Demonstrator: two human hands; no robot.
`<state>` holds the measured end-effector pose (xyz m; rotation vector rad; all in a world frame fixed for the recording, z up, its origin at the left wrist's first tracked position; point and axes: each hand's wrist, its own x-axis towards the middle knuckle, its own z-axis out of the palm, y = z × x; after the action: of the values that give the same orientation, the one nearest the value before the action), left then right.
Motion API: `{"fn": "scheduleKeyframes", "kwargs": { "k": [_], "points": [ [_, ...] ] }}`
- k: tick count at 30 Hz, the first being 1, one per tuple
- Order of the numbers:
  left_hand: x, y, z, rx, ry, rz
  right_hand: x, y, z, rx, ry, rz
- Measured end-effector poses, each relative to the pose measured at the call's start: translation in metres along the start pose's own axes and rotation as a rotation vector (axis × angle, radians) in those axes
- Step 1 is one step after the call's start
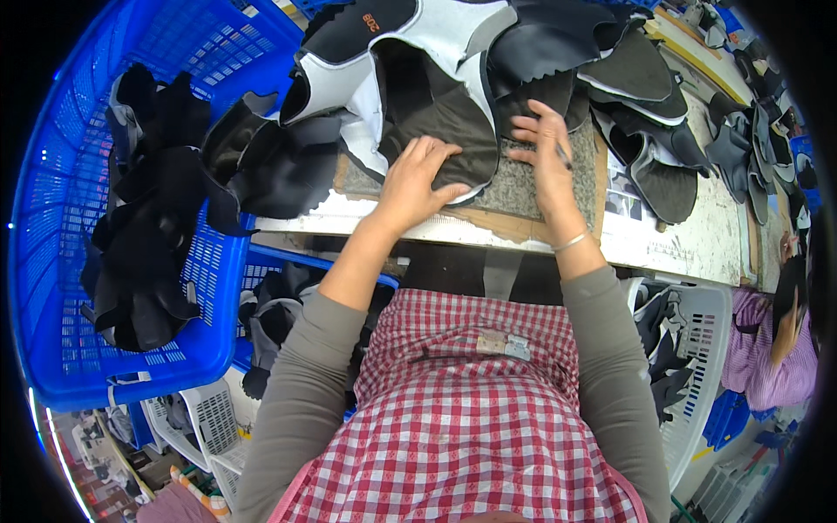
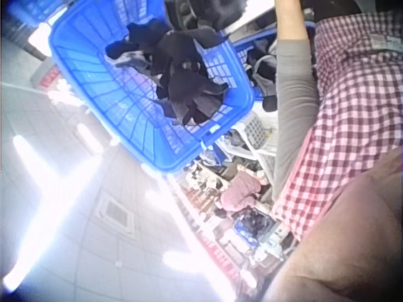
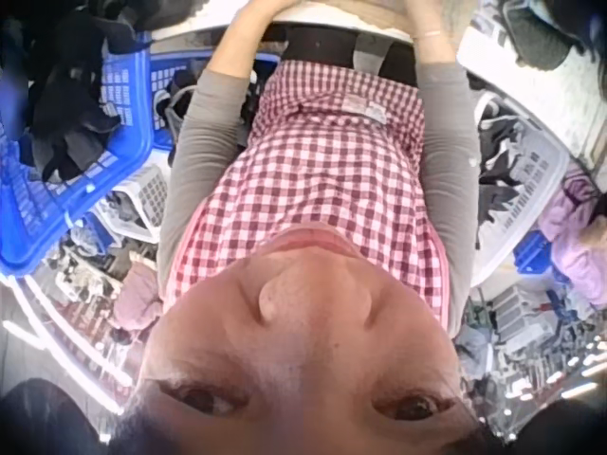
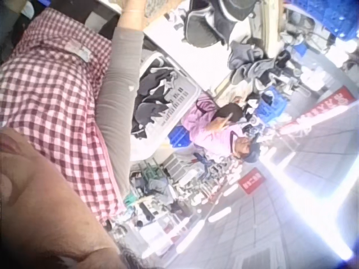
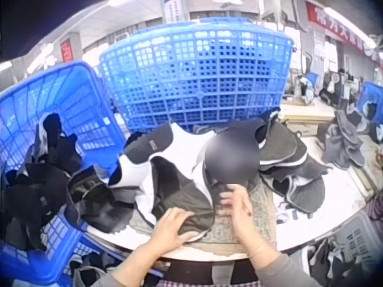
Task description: The person repeatedly picks black shoe parts from a blue basket, places them on a work surface, and marks them with a pen. The person then folds and aligns the parts by hand, placing them into a white basket. The process is repeated for multiple parts.
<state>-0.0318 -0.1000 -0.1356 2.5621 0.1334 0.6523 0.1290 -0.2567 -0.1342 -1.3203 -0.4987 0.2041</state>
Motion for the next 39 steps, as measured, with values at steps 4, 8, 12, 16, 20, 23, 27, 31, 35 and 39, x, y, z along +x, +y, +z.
{"fn": "scheduleKeyframes", "kwargs": {
  "k": [4, 8, 12, 16, 20, 23, 27, 31, 35, 39],
  "points": [
    [0.009, -0.016, 0.006, 0.059, 0.031, 0.039, -0.029, -0.016, -0.018, -0.043, -0.196, 0.191],
    [0.013, -0.011, 0.025, 0.079, 0.182, -0.102, -0.045, -0.004, 0.002, -0.111, -0.345, 0.034],
    [0.017, -0.009, 0.039, 0.218, 0.317, -0.097, -0.047, 0.007, 0.009, -0.197, -0.302, 0.036],
    [0.018, -0.010, 0.041, 0.261, 0.339, -0.069, -0.049, 0.010, 0.008, -0.314, -0.244, -0.026],
    [0.018, -0.010, 0.040, 0.262, 0.344, -0.051, -0.048, 0.017, 0.013, -0.401, -0.176, -0.104],
    [0.018, -0.009, 0.041, 0.256, 0.336, -0.074, -0.046, 0.020, 0.012, -0.431, -0.210, -0.112],
    [0.018, -0.009, 0.042, 0.253, 0.330, -0.086, -0.044, 0.020, 0.009, -0.469, -0.235, -0.089],
    [0.018, -0.010, 0.041, 0.250, 0.321, -0.092, -0.046, 0.022, 0.010, -0.425, -0.235, -0.090],
    [0.020, -0.002, 0.035, 0.241, 0.274, -0.134, -0.044, 0.024, 0.004, -0.265, -0.216, -0.012],
    [0.007, 0.013, 0.000, -0.416, 0.166, -0.194, -0.042, 0.019, -0.006, -0.111, -0.066, -0.044]
  ]
}}
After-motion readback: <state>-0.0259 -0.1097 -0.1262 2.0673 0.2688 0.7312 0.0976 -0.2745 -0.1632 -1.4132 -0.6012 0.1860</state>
